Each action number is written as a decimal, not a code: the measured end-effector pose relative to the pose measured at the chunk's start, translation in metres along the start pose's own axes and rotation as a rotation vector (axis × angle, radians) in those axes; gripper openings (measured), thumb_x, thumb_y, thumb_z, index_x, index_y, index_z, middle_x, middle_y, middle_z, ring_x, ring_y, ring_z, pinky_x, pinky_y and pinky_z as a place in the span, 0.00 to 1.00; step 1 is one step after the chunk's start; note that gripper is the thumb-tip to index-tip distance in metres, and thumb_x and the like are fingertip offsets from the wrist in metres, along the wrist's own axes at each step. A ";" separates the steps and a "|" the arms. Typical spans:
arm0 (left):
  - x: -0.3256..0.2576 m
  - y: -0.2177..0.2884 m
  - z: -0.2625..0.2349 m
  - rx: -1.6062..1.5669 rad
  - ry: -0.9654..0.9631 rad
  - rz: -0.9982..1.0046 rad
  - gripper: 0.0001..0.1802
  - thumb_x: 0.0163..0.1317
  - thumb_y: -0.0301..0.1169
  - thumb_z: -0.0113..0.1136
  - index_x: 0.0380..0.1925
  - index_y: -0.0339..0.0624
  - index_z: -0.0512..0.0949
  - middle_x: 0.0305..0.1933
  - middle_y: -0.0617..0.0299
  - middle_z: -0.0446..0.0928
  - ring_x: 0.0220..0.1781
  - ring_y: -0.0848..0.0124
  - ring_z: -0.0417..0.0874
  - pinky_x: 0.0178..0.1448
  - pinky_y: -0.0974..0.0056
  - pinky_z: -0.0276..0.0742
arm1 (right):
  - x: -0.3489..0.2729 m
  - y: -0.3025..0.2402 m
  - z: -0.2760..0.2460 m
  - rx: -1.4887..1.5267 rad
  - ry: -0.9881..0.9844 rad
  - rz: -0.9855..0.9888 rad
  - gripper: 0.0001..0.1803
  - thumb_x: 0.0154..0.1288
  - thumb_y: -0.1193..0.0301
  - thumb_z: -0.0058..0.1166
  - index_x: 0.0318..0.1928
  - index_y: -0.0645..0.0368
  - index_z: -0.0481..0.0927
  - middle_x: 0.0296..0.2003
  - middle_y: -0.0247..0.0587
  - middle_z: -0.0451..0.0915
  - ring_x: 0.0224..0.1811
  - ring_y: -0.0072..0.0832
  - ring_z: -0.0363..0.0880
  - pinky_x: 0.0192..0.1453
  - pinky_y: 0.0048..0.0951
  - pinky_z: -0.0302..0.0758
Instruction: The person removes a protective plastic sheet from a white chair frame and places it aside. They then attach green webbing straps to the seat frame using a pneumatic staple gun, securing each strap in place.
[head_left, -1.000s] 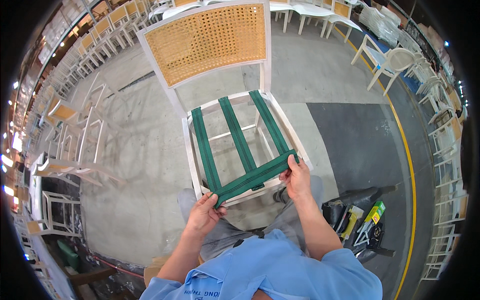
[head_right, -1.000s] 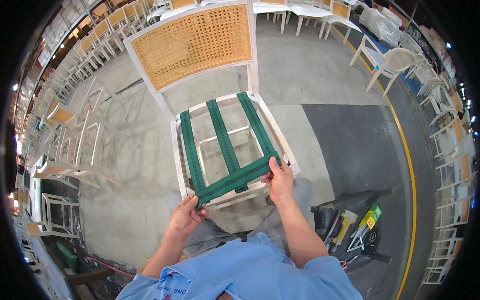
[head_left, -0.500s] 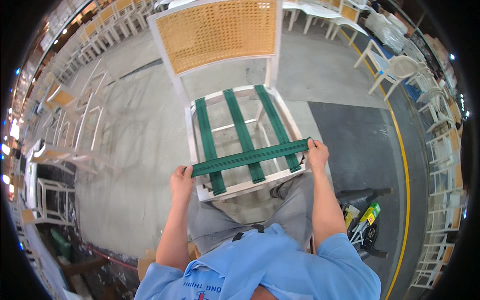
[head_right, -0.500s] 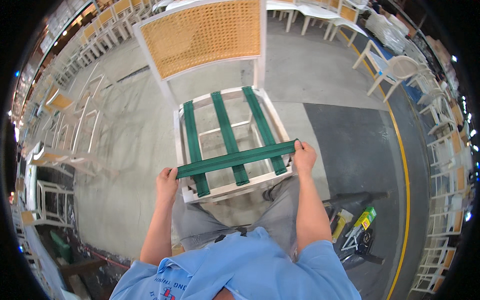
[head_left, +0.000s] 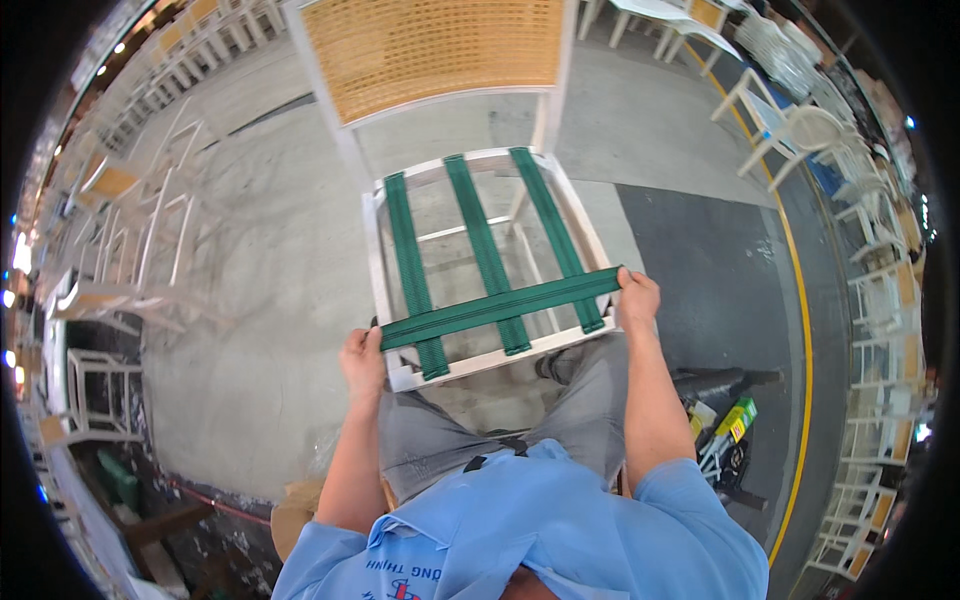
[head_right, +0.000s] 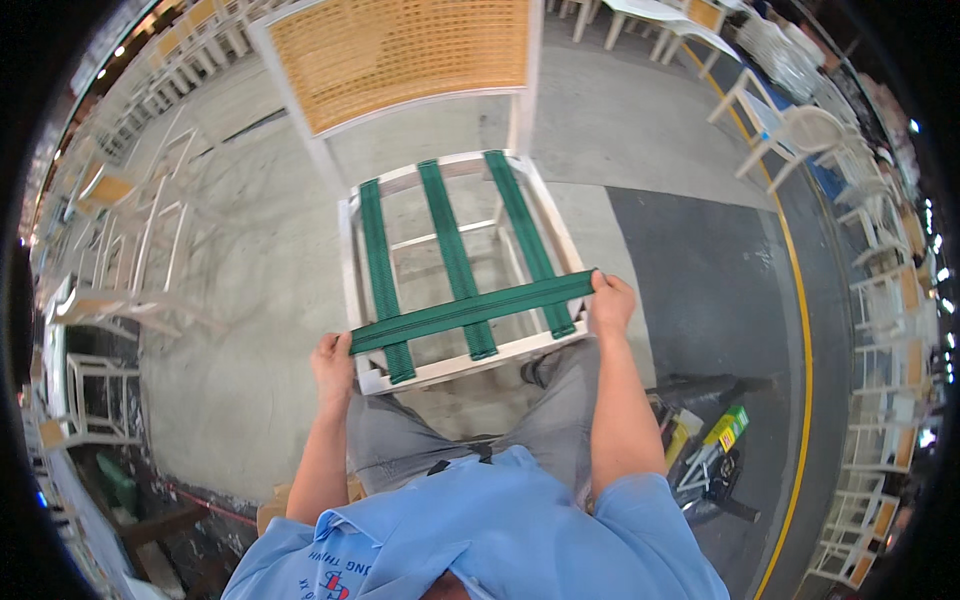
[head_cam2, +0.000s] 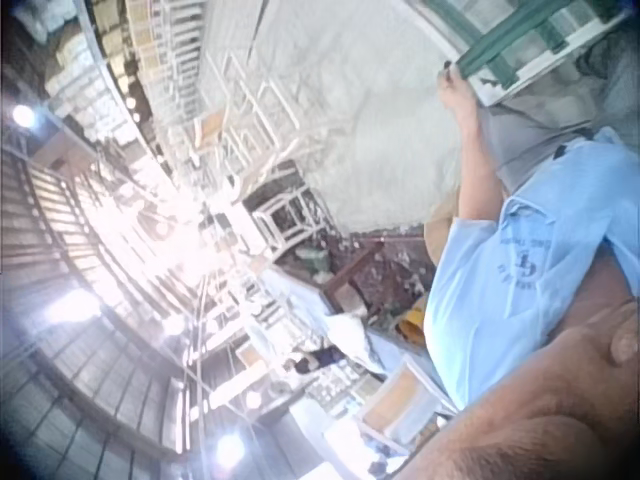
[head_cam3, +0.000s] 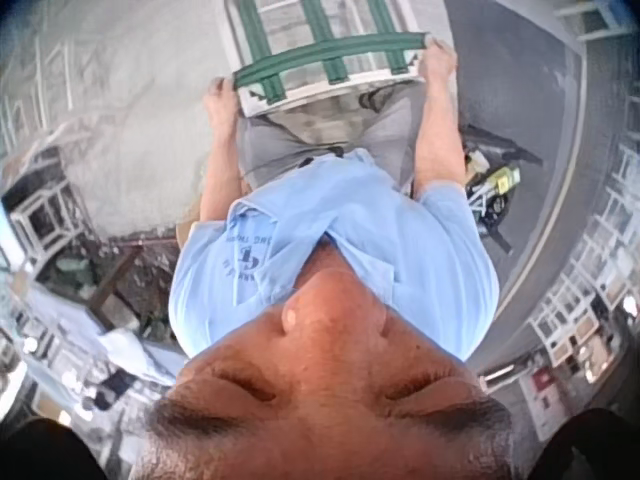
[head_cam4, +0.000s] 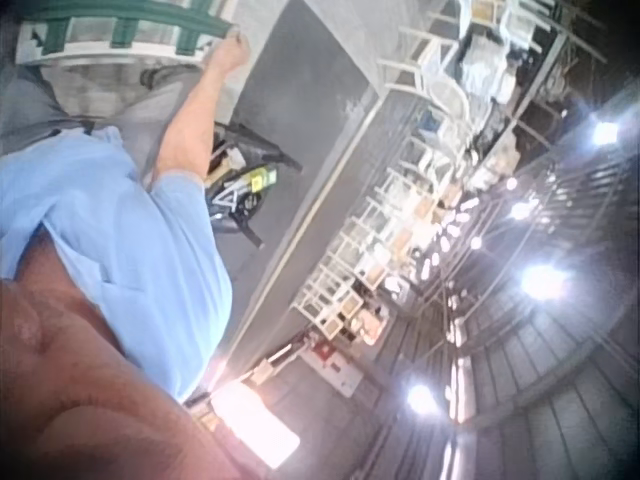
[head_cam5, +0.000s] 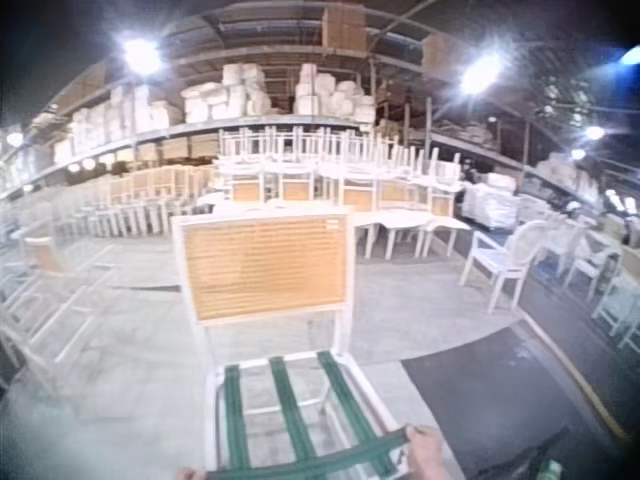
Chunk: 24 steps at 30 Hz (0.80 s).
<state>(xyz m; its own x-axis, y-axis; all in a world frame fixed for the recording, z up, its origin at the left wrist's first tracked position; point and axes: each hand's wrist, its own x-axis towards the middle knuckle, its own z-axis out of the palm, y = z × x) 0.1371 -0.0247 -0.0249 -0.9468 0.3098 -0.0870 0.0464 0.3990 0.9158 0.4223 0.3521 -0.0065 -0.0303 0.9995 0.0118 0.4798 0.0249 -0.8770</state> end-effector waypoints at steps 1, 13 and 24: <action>-0.001 0.002 -0.002 -0.083 -0.021 -0.059 0.14 0.71 0.34 0.64 0.33 0.31 0.81 0.22 0.59 0.77 0.25 0.74 0.74 0.31 0.61 0.70 | 0.001 -0.001 0.000 0.001 -0.005 0.041 0.19 0.70 0.63 0.66 0.31 0.68 0.83 0.23 0.40 0.78 0.28 0.29 0.69 0.38 0.38 0.68; -0.027 0.056 0.001 0.237 0.132 0.164 0.10 0.75 0.32 0.60 0.36 0.35 0.79 0.25 0.54 0.76 0.27 0.67 0.73 0.35 0.60 0.72 | -0.090 -0.044 -0.005 -0.137 -0.072 -0.430 0.10 0.71 0.67 0.64 0.35 0.61 0.84 0.30 0.45 0.81 0.29 0.41 0.78 0.37 0.41 0.73; -0.145 0.134 0.083 -0.283 -0.732 0.242 0.06 0.75 0.25 0.60 0.44 0.34 0.84 0.35 0.66 0.81 0.34 0.81 0.77 0.39 0.73 0.73 | -0.201 -0.078 -0.080 0.506 -0.886 0.058 0.12 0.65 0.78 0.69 0.44 0.58 0.79 0.50 0.35 0.81 0.45 0.16 0.78 0.48 0.24 0.77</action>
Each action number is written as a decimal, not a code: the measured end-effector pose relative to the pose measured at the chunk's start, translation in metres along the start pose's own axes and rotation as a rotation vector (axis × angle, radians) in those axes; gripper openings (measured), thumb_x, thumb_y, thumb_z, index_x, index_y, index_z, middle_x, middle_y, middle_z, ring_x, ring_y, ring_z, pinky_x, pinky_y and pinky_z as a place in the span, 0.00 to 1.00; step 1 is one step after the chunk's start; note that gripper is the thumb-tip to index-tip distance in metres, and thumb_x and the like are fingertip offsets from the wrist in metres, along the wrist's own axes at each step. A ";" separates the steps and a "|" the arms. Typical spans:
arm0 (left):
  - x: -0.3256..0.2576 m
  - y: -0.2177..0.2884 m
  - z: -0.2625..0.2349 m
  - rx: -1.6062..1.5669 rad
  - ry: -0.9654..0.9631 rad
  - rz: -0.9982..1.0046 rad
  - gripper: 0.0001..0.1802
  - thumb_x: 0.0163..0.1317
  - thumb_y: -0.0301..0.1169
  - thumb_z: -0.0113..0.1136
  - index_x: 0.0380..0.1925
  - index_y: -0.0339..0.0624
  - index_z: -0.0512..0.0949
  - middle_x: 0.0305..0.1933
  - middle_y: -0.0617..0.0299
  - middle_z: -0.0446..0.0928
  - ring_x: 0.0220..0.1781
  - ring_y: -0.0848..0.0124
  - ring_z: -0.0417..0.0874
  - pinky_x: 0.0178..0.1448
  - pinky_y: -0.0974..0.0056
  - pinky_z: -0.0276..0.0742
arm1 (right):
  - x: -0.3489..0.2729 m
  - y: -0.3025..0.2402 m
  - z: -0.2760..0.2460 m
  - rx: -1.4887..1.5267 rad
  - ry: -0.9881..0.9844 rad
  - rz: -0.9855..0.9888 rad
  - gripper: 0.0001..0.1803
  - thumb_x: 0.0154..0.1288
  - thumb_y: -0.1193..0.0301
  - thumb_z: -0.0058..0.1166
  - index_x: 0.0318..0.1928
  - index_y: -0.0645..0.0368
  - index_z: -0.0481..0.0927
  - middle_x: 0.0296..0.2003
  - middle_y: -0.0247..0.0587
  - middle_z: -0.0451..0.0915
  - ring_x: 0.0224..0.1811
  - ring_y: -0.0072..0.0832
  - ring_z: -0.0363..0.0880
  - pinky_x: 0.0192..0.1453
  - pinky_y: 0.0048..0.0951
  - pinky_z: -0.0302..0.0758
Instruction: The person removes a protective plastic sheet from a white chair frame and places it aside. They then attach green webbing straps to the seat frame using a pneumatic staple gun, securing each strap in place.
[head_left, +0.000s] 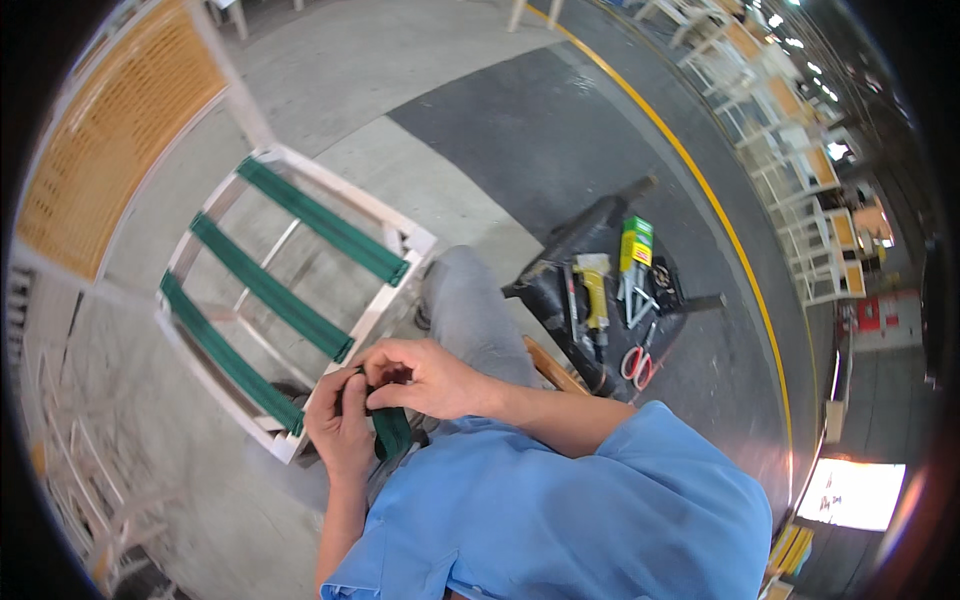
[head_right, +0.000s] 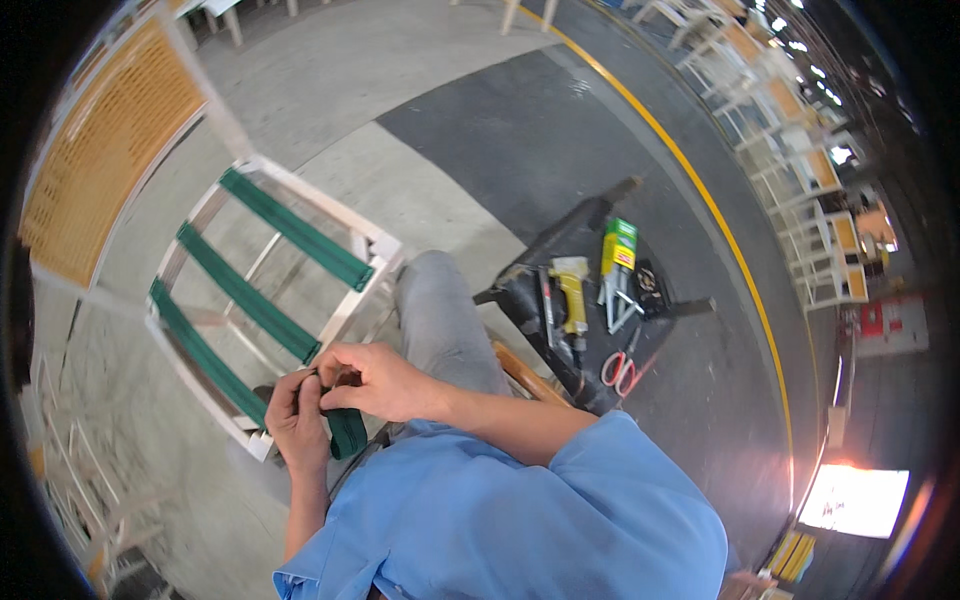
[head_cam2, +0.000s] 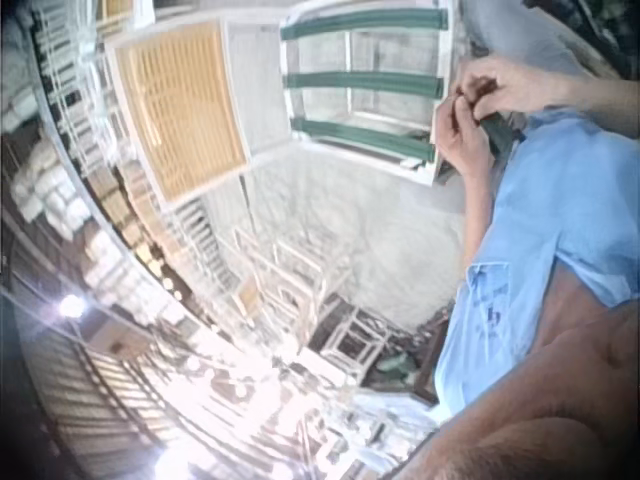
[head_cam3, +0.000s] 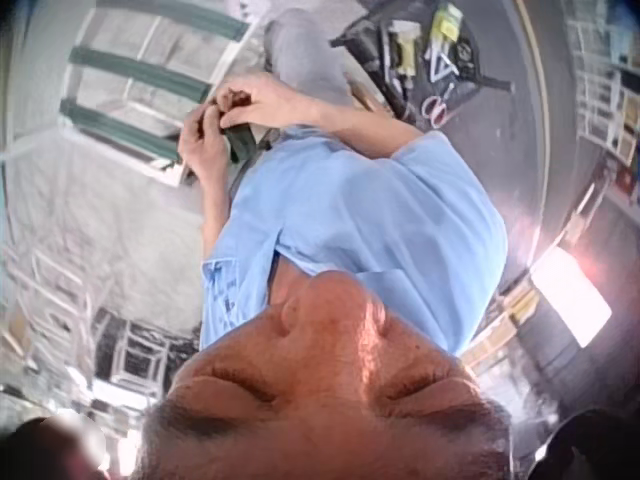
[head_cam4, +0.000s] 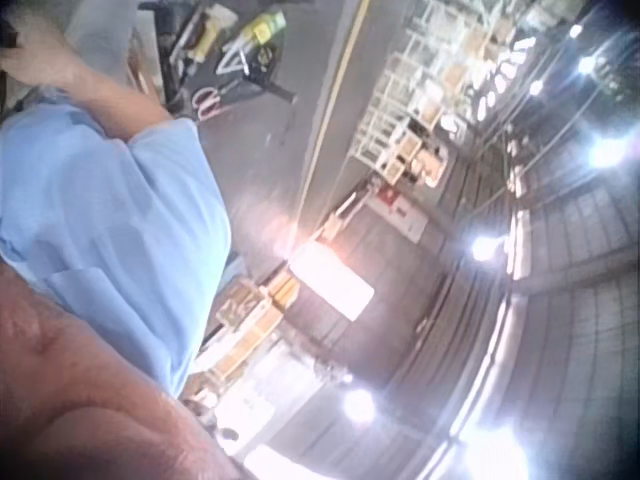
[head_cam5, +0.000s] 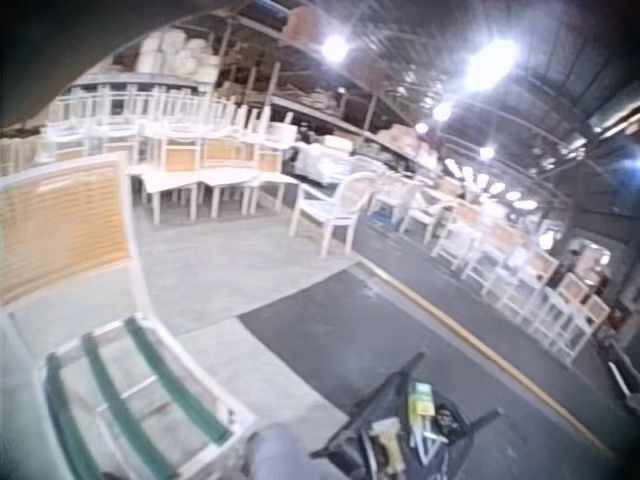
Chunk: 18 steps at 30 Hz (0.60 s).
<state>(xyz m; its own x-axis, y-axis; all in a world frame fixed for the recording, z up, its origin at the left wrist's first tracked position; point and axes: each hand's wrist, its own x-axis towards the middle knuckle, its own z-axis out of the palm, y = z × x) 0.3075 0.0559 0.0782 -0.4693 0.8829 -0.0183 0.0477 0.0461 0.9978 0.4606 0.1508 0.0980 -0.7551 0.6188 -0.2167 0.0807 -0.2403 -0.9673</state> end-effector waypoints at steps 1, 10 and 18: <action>0.001 0.003 0.017 -0.035 -0.104 -0.043 0.07 0.75 0.25 0.60 0.45 0.34 0.84 0.36 0.66 0.82 0.34 0.81 0.77 0.38 0.73 0.73 | -0.015 0.006 -0.011 -0.005 0.091 -0.051 0.11 0.65 0.79 0.69 0.44 0.58 0.78 0.45 0.33 0.80 0.42 0.16 0.77 0.46 0.24 0.76; 0.026 0.022 0.074 -0.147 -0.554 -0.057 0.19 0.78 0.27 0.55 0.65 0.34 0.78 0.45 0.57 0.82 0.44 0.75 0.81 0.45 0.67 0.81 | -0.145 0.018 -0.165 -0.293 0.895 0.009 0.13 0.61 0.79 0.70 0.42 0.57 0.79 0.37 0.28 0.77 0.37 0.18 0.76 0.44 0.24 0.76; 0.007 -0.014 -0.045 0.164 -0.355 -0.337 0.18 0.77 0.24 0.54 0.64 0.33 0.77 0.47 0.58 0.84 0.49 0.72 0.84 0.55 0.66 0.81 | -0.204 0.094 -0.321 -1.258 0.915 0.530 0.15 0.60 0.78 0.68 0.45 0.59 0.77 0.40 0.42 0.81 0.44 0.39 0.83 0.51 0.37 0.78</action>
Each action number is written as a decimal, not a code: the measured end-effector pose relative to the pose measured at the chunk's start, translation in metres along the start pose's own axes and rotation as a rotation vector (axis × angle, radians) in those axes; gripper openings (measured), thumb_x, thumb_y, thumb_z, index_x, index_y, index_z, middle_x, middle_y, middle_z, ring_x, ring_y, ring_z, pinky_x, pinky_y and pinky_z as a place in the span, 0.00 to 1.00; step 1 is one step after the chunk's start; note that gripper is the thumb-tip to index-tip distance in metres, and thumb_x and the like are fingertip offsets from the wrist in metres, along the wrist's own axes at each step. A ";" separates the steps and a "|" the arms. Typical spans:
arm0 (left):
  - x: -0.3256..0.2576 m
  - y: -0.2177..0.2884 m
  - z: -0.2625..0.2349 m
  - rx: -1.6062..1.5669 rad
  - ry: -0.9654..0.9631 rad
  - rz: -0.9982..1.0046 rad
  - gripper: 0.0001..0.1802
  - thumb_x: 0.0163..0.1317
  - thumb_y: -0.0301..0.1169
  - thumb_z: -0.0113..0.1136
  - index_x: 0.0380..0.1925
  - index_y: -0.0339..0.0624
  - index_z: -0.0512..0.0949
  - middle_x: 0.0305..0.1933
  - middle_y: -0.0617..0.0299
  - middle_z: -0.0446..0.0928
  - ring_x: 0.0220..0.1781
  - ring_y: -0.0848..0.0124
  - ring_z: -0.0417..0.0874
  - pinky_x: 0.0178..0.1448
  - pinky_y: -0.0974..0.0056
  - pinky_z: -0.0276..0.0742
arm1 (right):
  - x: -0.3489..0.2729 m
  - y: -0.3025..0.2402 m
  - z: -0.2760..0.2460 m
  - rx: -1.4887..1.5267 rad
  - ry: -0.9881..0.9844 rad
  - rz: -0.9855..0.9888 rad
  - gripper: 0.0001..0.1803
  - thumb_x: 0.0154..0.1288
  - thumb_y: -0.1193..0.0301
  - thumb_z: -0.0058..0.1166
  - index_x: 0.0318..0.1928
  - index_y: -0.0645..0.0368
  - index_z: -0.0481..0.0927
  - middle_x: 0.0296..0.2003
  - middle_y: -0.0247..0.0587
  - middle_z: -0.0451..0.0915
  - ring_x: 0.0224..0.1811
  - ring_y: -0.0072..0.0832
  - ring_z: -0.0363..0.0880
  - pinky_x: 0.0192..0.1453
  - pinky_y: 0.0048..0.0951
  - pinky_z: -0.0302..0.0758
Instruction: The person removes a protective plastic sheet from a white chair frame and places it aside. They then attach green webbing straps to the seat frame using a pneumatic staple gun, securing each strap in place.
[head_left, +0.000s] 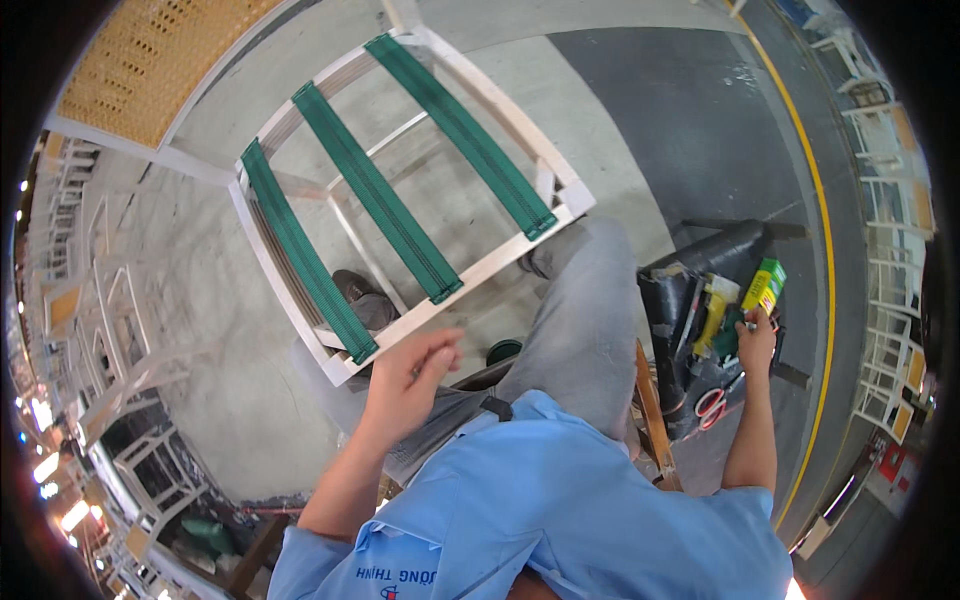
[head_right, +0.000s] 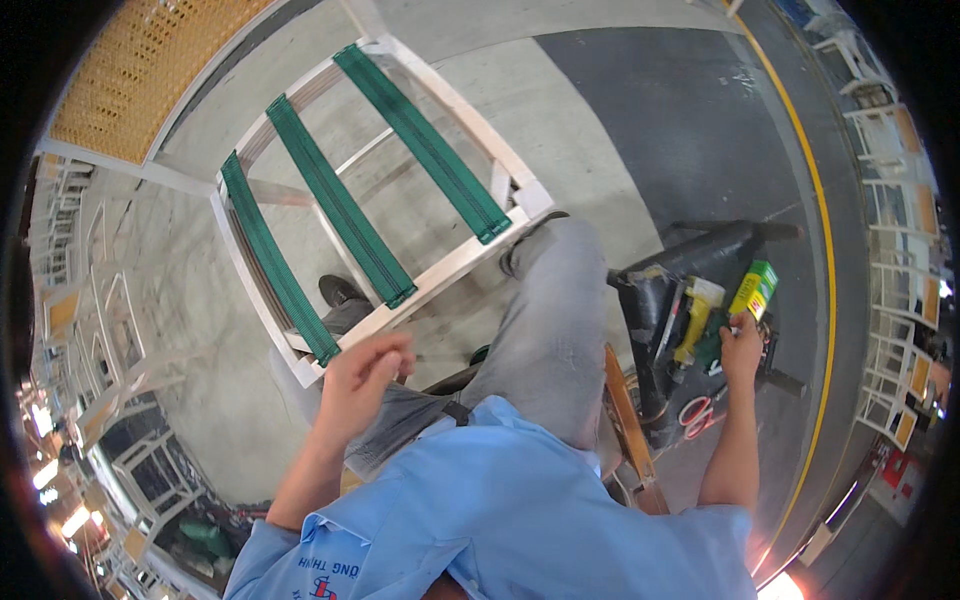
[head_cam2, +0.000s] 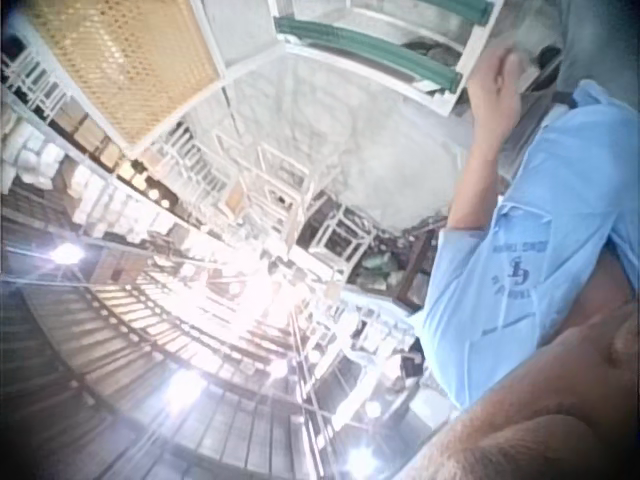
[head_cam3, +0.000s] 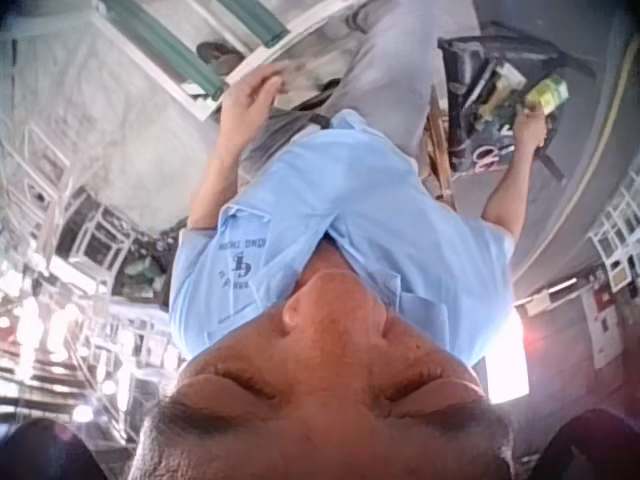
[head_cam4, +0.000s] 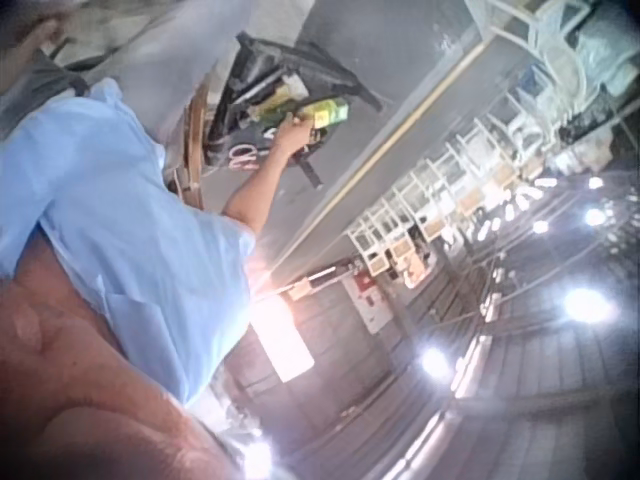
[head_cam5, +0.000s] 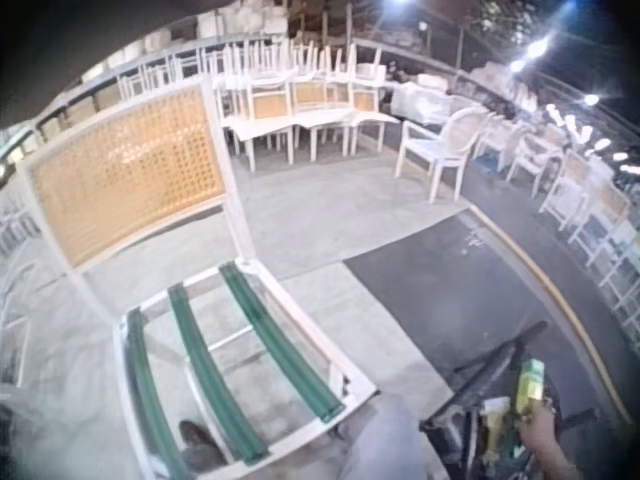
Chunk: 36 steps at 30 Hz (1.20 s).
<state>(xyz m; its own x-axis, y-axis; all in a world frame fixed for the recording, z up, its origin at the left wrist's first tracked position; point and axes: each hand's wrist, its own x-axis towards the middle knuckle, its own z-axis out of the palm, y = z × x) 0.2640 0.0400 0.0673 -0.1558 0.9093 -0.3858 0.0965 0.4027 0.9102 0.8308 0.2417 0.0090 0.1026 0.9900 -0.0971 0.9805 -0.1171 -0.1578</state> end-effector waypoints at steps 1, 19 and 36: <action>-0.009 -0.007 -0.005 0.051 -0.011 -0.047 0.18 0.77 0.24 0.54 0.64 0.33 0.77 0.47 0.58 0.84 0.51 0.72 0.85 0.57 0.66 0.81 | 0.006 -0.002 0.002 -0.152 -0.069 -0.025 0.15 0.60 0.77 0.69 0.46 0.59 0.78 0.42 0.45 0.82 0.47 0.45 0.84 0.54 0.40 0.78; 0.016 -0.033 -0.028 0.177 0.324 -0.277 0.10 0.71 0.28 0.63 0.46 0.37 0.90 0.37 0.54 0.90 0.38 0.74 0.88 0.47 0.66 0.82 | -0.032 -0.398 0.072 1.410 -1.209 0.373 0.35 0.82 0.43 0.45 0.59 0.68 0.78 0.47 0.50 0.86 0.44 0.34 0.89 0.49 0.38 0.86; 0.282 -0.014 -0.207 1.464 0.629 0.317 0.28 0.65 0.57 0.67 0.54 0.48 0.84 0.36 0.52 0.87 0.46 0.55 0.89 0.69 0.42 0.72 | 0.105 -0.515 0.293 1.424 -1.506 0.178 0.29 0.77 0.49 0.57 0.69 0.52 0.72 0.57 0.42 0.84 0.55 0.36 0.85 0.60 0.48 0.80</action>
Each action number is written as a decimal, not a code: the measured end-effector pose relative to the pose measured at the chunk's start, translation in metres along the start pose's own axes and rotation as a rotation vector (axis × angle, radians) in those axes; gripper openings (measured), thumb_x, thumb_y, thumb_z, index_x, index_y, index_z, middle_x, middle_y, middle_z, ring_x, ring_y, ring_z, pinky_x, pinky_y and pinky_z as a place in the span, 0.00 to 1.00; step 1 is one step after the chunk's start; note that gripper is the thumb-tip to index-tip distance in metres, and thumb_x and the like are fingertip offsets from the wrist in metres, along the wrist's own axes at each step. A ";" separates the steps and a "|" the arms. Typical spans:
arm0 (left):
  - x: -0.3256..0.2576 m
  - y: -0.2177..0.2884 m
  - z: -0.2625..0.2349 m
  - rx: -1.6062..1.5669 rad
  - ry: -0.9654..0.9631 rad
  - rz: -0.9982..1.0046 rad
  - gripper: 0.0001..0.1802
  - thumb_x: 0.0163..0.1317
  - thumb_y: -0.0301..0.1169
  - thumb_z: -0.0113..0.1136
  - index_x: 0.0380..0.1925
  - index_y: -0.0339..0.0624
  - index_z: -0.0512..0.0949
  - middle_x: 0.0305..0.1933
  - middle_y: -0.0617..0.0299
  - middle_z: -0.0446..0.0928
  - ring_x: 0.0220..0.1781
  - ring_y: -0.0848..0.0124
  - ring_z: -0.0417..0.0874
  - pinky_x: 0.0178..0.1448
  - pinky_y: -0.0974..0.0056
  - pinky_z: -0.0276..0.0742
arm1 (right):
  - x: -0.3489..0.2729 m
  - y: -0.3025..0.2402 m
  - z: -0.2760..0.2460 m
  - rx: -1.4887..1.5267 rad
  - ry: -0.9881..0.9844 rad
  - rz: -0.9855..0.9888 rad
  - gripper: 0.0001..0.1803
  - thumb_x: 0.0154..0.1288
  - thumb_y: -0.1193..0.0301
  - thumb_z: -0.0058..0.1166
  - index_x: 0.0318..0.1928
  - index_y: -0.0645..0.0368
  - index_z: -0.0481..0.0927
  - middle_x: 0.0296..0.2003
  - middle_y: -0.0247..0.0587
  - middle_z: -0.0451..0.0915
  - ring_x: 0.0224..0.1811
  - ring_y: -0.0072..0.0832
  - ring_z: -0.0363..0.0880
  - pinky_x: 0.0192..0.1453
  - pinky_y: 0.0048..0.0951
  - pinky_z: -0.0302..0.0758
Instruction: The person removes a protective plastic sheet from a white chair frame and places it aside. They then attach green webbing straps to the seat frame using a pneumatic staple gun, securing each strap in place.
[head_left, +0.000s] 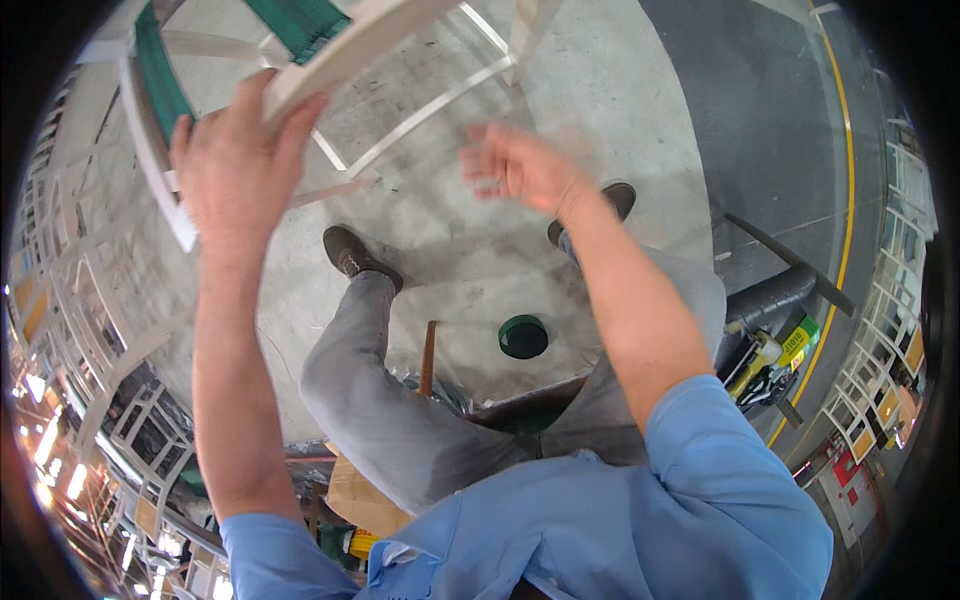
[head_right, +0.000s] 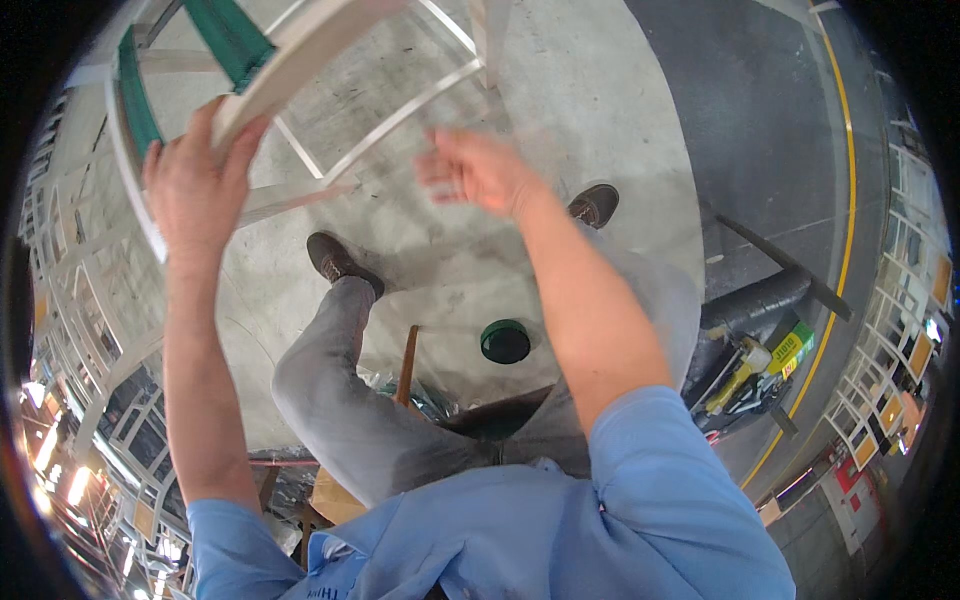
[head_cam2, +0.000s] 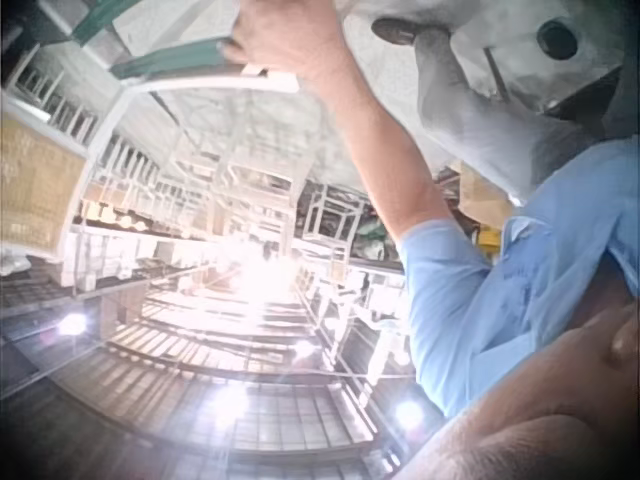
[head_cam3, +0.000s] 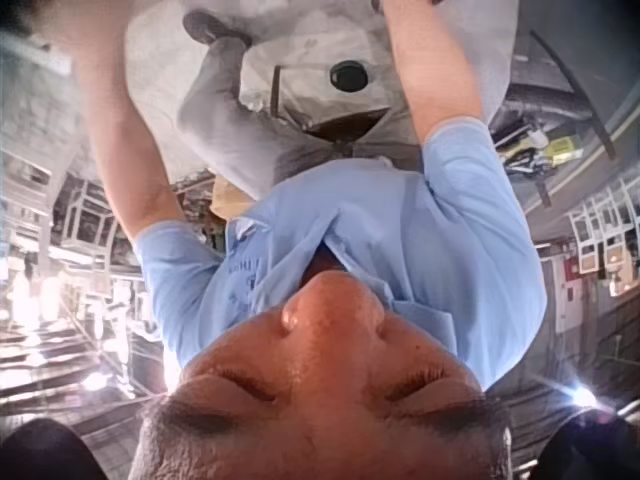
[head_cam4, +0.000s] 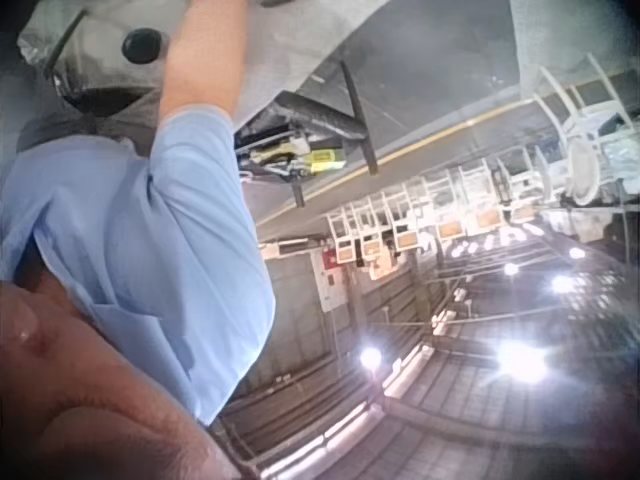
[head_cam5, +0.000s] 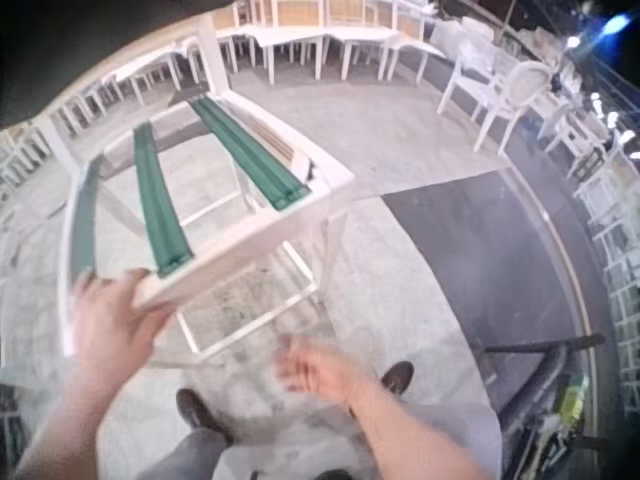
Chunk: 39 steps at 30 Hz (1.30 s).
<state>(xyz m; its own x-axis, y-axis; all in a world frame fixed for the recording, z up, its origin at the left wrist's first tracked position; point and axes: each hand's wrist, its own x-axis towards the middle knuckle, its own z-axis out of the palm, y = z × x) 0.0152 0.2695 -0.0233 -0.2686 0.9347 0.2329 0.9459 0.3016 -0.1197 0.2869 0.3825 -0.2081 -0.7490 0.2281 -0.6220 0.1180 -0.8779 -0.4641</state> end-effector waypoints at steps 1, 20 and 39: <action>0.012 -0.006 0.006 0.035 -0.020 0.005 0.28 0.66 0.57 0.66 0.54 0.48 0.83 0.36 0.51 0.87 0.46 0.54 0.89 0.70 0.42 0.71 | 0.007 0.046 -0.023 -0.107 0.220 0.165 0.31 0.74 0.48 0.60 0.68 0.52 0.73 0.57 0.40 0.84 0.55 0.33 0.84 0.58 0.48 0.80; 0.019 -0.052 0.031 -0.264 0.039 -0.212 0.43 0.69 0.55 0.66 0.69 0.31 0.69 0.56 0.47 0.83 0.53 0.51 0.85 0.62 0.45 0.82 | -0.049 0.382 -0.152 0.847 1.556 0.766 0.56 0.64 0.45 0.69 0.82 0.39 0.46 0.79 0.49 0.51 0.75 0.60 0.57 0.67 0.81 0.63; 0.005 -0.066 0.034 -0.301 -0.057 -0.260 0.38 0.77 0.43 0.61 0.71 0.19 0.63 0.56 0.38 0.84 0.53 0.59 0.89 0.54 0.61 0.86 | 0.000 0.330 -0.096 0.001 1.419 1.004 0.49 0.58 0.47 0.74 0.74 0.51 0.67 0.72 0.60 0.63 0.70 0.55 0.71 0.73 0.50 0.72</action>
<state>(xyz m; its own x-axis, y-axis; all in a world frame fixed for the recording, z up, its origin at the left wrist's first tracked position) -0.0548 0.2606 -0.0468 -0.5077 0.8459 0.1635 0.8538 0.4687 0.2266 0.3886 0.1332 -0.4215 0.7164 -0.1997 -0.6685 0.1392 -0.8980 0.4174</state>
